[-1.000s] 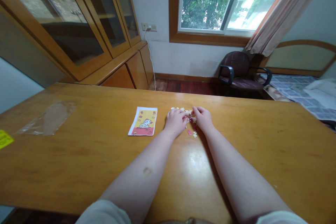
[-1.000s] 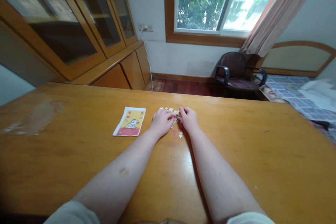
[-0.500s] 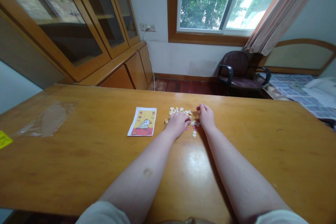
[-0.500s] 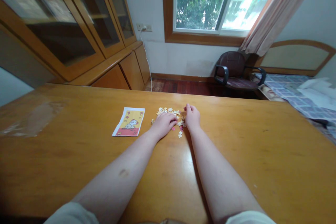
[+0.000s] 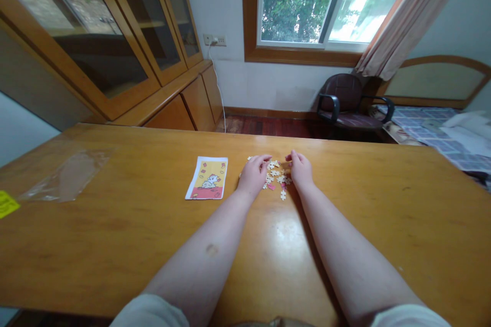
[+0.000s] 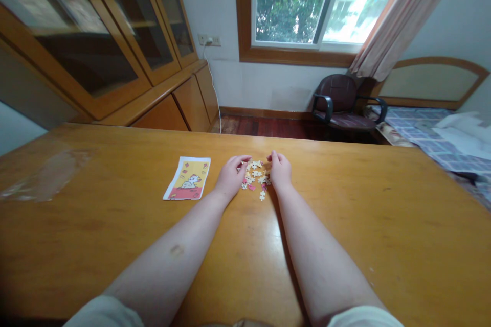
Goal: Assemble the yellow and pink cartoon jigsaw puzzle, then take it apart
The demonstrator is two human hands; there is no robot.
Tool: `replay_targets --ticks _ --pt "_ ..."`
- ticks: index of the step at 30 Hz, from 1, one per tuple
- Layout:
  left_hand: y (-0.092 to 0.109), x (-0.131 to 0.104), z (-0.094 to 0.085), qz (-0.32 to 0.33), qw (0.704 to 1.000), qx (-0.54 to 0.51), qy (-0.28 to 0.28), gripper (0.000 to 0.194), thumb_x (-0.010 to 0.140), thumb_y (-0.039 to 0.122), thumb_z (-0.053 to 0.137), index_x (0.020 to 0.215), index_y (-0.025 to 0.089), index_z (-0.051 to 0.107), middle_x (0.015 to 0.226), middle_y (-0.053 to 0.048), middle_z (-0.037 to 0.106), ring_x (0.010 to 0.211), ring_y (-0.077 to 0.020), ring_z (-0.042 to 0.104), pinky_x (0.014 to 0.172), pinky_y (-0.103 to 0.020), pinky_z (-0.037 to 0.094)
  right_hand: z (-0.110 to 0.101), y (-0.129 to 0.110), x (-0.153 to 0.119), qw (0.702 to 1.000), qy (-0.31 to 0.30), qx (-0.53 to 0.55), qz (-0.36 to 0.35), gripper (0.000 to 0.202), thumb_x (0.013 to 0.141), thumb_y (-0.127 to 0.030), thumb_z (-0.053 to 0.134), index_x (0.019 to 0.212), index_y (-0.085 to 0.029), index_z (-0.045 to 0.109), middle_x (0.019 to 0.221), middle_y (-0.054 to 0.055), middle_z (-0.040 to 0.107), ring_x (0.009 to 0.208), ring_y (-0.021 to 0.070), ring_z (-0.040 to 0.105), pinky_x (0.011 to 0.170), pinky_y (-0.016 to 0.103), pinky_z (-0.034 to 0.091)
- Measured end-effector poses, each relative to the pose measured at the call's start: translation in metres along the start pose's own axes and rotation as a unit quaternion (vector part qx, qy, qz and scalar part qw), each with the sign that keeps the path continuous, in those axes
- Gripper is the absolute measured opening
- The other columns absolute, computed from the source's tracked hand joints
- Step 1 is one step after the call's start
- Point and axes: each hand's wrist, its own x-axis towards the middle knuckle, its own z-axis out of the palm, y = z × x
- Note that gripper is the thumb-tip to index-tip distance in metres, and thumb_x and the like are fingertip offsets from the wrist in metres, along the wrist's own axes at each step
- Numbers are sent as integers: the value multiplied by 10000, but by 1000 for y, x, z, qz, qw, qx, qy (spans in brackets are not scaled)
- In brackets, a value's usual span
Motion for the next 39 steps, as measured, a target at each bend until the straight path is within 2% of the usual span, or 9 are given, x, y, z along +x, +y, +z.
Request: replay_targets --ticks 6,11,15,17,20,22,25,30,39 --pt "-2 -1 -7 -6 993 -70 96 243 891 181 481 1040 219 670 953 -42 693 905 -164 634 847 -301 489 0 0 0 1000 -1 -12 6 456 809 -580 448 677 -182 626 723 51 666 681 190 570 641 299 405" --pt "-6 3 -12 -86 918 -206 327 204 884 214 450 950 174 638 845 -39 650 819 -136 615 767 -262 480 3 2 -1 999 -35 -37 -10 451 828 -560 427 714 -178 638 781 69 681 747 205 592 694 310 417" --pt "13 9 -35 -72 887 -246 384 169 861 216 460 927 168 608 809 -24 615 746 -112 586 705 -227 471 6 4 -2 994 -64 -68 -48 450 848 -536 407 781 -174 666 830 82 698 807 216 613 745 326 427" --pt "26 11 -56 -67 910 -211 351 215 883 245 429 1000 186 599 855 -31 626 704 -114 580 661 -231 472 7 3 -3 990 -86 -91 -64 443 857 -517 402 828 -174 681 853 84 702 830 219 617 757 332 430" --pt "36 12 -86 -38 994 -17 97 199 850 296 523 994 224 642 878 -37 669 759 -169 615 713 -281 489 8 1 -4 979 -131 -129 -89 421 872 -481 398 892 -183 695 891 84 703 875 223 616 784 342 431" --pt "32 7 -94 -57 987 142 -42 160 817 281 558 921 219 663 859 -57 687 788 -213 637 749 -319 492 8 -1 -6 973 -142 -148 -105 395 881 -444 397 911 -191 699 944 90 703 927 228 612 813 350 428" --pt "16 -5 -83 -160 915 326 -174 151 768 232 587 884 159 651 905 -149 679 808 -278 659 736 -372 497 8 -4 -9 968 -139 -172 -116 353 883 -394 408 917 -202 703 996 99 702 968 231 611 833 354 425" --pt "-8 -18 -60 -139 910 346 -185 174 820 151 510 932 164 643 980 -157 654 898 -260 648 784 -354 481 7 -6 -10 963 -144 -193 -123 349 887 -427 430 863 -211 703 917 85 706 882 222 617 754 314 418" --pt "-15 -12 -49 -5 984 143 -102 237 828 243 582 1054 184 624 932 -51 663 841 -180 618 791 -296 492 7 -17 -21 948 -192 -159 -200 325 865 -434 493 840 -185 700 814 58 681 771 187 577 731 296 401"
